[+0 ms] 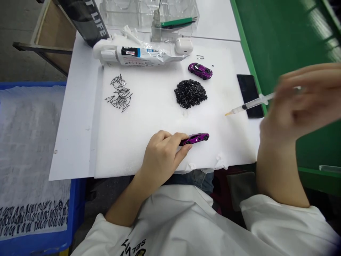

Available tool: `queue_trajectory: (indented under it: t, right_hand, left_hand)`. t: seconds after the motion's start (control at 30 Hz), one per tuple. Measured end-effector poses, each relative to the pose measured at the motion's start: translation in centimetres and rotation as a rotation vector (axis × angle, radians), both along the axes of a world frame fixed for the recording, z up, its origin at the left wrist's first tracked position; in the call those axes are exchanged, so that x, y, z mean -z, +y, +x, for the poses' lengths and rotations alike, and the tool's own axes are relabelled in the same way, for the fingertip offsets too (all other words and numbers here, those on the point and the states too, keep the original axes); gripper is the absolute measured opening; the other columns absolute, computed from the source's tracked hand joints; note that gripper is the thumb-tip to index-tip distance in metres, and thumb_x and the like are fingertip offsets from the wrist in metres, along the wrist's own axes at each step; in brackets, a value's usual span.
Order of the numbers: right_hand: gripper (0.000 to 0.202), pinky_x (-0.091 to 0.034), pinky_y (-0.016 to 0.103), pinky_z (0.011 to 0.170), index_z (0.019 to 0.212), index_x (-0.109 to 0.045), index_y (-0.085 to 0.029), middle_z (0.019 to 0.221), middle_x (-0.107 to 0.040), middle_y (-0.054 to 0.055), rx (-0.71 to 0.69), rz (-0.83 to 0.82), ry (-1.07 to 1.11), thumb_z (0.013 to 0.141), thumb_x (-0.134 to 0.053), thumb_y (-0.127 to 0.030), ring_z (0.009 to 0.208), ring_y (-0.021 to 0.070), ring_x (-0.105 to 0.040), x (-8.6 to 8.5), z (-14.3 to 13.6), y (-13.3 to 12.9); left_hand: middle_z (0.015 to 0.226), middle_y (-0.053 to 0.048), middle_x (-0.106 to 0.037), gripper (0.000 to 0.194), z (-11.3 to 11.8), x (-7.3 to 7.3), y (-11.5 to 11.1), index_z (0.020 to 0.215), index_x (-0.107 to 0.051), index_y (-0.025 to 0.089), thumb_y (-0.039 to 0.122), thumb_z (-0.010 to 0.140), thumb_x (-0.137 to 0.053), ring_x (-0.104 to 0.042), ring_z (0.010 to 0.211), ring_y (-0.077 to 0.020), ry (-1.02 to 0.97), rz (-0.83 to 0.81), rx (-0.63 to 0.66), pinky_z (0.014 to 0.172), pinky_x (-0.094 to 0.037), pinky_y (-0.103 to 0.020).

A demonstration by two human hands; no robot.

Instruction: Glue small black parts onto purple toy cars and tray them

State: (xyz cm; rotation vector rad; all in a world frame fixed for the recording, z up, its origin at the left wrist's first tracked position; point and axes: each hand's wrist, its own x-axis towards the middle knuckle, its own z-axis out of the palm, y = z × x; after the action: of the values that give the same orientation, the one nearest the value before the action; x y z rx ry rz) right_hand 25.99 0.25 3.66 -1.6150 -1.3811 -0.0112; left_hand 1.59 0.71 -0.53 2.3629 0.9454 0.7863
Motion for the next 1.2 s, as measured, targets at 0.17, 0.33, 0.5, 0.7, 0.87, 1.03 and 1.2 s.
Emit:
queue_trajectory:
  t: [0.17,0.33,0.5,0.7,0.87,1.03,1.2]
  right_hand:
    - [0.019,-0.043,0.033,0.065,0.085,-0.066,-0.020,0.079,-0.065,0.006,-0.422,-0.285,-0.808,0.086,-0.047,-0.019,0.073,0.0171,-0.054,1.5,-1.3,2.3]
    - [0.024,-0.039,0.032,0.064,0.089,-0.068,-0.021,0.082,-0.064,0.007,-0.440,-0.298,-0.961,0.089,-0.044,-0.024,0.072,0.0167,-0.049,3.1,-0.6,4.3]
    - [0.022,-0.038,0.032,0.064,0.089,-0.068,-0.022,0.083,-0.064,0.006,-0.472,-0.271,-1.027,0.089,-0.045,-0.025,0.073,0.0162,-0.049,3.2,-0.2,4.9]
    - [0.023,-0.037,0.031,0.060,0.083,-0.066,-0.018,0.078,-0.065,0.006,-0.446,-0.225,-1.082,0.089,-0.045,-0.024,0.070,0.0164,-0.051,2.4,-0.8,4.6]
    - [0.021,-0.039,0.031,0.060,0.077,-0.064,-0.016,0.073,-0.064,0.006,-0.472,-0.346,-1.029,0.087,-0.047,-0.023,0.067,0.0162,-0.052,1.2,-1.5,2.2]
    - [0.022,-0.042,0.030,0.063,0.079,-0.065,-0.016,0.075,-0.065,0.006,-0.554,-0.410,-0.999,0.088,-0.046,-0.023,0.068,0.0158,-0.054,1.2,-1.7,1.5]
    - [0.023,-0.041,0.030,0.062,0.079,-0.066,-0.017,0.075,-0.065,0.005,-0.572,-0.353,-1.044,0.088,-0.045,-0.022,0.068,0.0154,-0.054,1.5,-1.7,1.9]
  left_hand:
    - [0.073,-0.002,-0.062,0.018,-0.1,0.0,0.0,0.095,-0.063,0.017,0.030,0.088,-0.053,-0.055,0.075,-0.0165,-0.008,0.012,0.000,0.068,-0.048,-0.028]
    - [0.074,-0.002,-0.064,0.018,-0.1,0.0,0.0,0.095,-0.062,0.018,0.031,0.088,-0.053,-0.055,0.076,-0.0163,-0.011,0.005,0.003,0.069,-0.047,-0.028]
    - [0.072,-0.002,-0.063,0.018,0.0,0.0,0.0,0.095,-0.063,0.017,0.031,0.088,-0.053,-0.054,0.075,-0.0168,-0.014,-0.006,-0.004,0.068,-0.047,-0.028]
    - [0.074,-0.002,-0.064,0.019,0.0,-0.1,-0.1,0.095,-0.063,0.017,0.031,0.088,-0.053,-0.055,0.076,-0.0166,-0.014,-0.016,-0.003,0.069,-0.047,-0.028]
    - [0.075,-0.002,-0.065,0.019,0.0,-0.1,-0.1,0.097,-0.063,0.017,0.030,0.088,-0.053,-0.055,0.075,-0.0162,-0.015,-0.024,0.000,0.069,-0.047,-0.028]
    - [0.075,-0.002,-0.064,0.018,0.0,0.0,-0.1,0.096,-0.063,0.018,0.031,0.088,-0.053,-0.055,0.077,-0.0163,-0.011,-0.020,-0.004,0.070,-0.048,-0.028]
    - [0.075,-0.001,-0.064,0.018,0.0,-0.1,-0.1,0.096,-0.062,0.018,0.032,0.089,-0.053,-0.055,0.077,-0.0163,-0.006,-0.022,-0.002,0.071,-0.047,-0.028]
